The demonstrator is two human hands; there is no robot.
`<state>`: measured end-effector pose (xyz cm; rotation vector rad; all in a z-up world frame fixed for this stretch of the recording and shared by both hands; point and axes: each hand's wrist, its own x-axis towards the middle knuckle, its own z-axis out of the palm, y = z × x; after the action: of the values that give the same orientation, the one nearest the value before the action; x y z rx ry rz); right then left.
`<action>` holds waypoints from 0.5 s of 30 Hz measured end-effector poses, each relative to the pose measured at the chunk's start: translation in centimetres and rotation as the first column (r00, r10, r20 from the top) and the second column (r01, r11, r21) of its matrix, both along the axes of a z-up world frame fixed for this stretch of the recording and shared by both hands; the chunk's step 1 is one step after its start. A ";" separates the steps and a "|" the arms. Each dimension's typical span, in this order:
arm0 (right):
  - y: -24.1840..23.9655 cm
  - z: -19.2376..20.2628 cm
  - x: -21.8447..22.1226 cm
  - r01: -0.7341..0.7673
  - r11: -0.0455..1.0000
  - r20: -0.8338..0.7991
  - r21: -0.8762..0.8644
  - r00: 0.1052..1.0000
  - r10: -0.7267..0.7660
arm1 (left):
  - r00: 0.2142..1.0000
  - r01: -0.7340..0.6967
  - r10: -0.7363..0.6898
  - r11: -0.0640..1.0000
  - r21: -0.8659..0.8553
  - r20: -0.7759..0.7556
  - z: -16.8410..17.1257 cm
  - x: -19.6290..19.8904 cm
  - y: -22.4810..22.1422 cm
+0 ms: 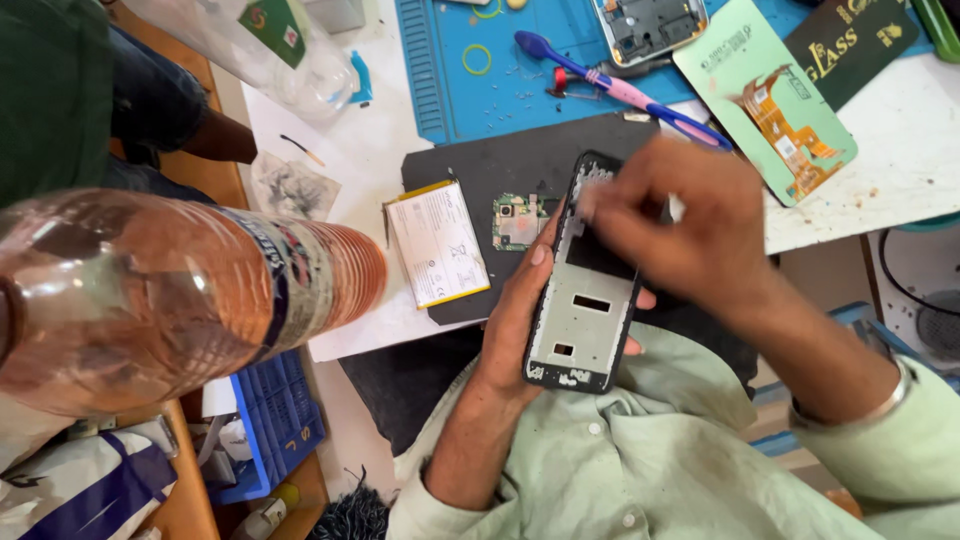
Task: The person cleans the interior of a disassembled smartphone chassis using a toothbrush and their fingers. They scrub the edges and corners, then wipe the surface with their hand, repeating the process on different sections of the frame.
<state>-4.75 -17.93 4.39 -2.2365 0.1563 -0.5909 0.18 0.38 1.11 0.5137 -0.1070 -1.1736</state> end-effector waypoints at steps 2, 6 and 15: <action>0.3 0.0 0.0 0.034 0.998 0.020 0.045 0.999 -0.035 | 1.000 0.002 -0.002 1.000 0.002 0.006 0.1 -0.1 0.0; 2.7 0.8 -1.4 -0.154 0.982 0.061 0.105 0.987 0.148 | 0.995 -0.016 0.020 0.999 0.046 -0.093 0.2 0.2 0.3; 3.5 0.6 -1.7 -0.115 0.992 0.047 0.054 0.992 0.113 | 0.996 -0.045 0.048 0.998 0.039 -0.075 -1.2 -0.2 0.3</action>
<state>-6.41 -14.41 4.97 -2.1600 0.0221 -0.5662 0.02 0.67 -0.11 0.5017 -0.0077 -1.1495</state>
